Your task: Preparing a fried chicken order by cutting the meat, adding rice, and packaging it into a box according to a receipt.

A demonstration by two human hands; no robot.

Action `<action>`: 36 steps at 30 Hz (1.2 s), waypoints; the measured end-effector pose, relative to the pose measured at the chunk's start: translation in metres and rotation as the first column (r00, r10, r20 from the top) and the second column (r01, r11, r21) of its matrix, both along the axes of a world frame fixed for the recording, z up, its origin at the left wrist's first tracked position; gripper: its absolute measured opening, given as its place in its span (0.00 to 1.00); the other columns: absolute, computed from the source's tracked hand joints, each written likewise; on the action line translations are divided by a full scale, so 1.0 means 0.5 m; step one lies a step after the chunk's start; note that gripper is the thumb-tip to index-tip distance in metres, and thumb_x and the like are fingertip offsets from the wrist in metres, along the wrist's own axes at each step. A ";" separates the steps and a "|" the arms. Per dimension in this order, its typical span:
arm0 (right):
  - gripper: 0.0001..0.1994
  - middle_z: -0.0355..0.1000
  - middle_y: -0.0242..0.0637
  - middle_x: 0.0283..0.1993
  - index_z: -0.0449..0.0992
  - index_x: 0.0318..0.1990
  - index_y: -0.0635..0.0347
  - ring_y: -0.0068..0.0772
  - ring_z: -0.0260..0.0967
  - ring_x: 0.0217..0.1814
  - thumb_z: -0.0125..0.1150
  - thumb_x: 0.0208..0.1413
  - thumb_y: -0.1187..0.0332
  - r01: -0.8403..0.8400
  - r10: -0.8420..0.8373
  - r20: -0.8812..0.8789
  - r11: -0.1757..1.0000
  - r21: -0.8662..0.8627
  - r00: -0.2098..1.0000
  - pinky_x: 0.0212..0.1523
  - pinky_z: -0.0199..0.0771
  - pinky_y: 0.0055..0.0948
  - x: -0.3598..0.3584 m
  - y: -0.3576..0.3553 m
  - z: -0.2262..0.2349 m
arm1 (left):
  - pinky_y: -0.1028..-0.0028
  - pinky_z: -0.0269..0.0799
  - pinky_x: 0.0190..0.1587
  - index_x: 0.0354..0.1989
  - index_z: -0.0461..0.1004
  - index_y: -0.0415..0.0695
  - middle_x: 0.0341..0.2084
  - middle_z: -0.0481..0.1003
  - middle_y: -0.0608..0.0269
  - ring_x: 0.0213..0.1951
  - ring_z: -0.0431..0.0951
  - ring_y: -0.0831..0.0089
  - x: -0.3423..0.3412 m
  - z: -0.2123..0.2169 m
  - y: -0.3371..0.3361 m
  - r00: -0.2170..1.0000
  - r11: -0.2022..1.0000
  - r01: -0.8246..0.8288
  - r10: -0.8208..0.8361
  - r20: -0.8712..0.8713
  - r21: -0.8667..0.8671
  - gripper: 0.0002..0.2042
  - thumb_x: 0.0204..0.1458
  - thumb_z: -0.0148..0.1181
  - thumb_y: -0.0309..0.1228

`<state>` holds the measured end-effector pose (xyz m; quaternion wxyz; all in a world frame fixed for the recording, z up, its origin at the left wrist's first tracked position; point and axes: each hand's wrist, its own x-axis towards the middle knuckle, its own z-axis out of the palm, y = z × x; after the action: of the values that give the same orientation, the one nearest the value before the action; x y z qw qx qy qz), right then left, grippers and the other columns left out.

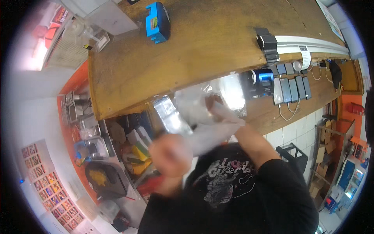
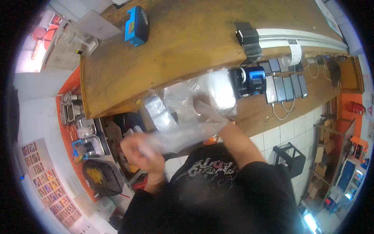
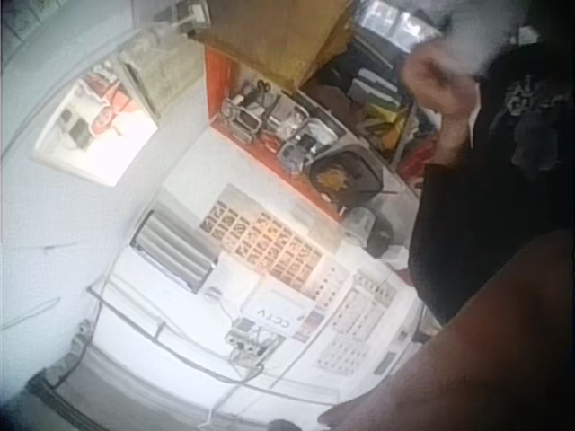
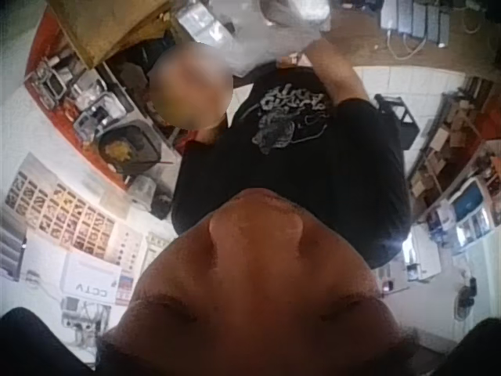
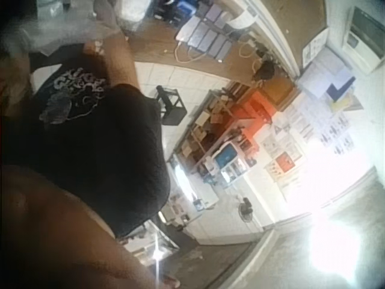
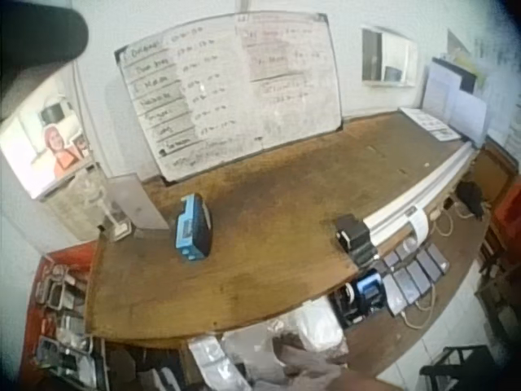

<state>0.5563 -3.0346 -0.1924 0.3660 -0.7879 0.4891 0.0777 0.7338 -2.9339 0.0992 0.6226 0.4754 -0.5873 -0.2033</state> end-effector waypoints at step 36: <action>0.13 0.79 0.41 0.38 0.78 0.44 0.67 0.30 0.77 0.36 0.66 0.53 0.71 0.435 -0.692 0.698 0.694 0.574 0.184 0.41 0.78 0.27 -0.324 0.268 0.370 | 0.78 0.70 0.32 0.40 0.77 0.39 0.29 0.77 0.63 0.31 0.75 0.79 -0.347 -0.088 0.092 0.943 0.701 0.215 -0.331 0.043 0.680 0.10 0.50 0.66 0.23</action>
<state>0.3945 -2.9007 -0.0071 0.6587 -0.4120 0.4638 -0.4258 0.5600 -2.8881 0.0551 0.3242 0.5885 -0.5880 -0.4503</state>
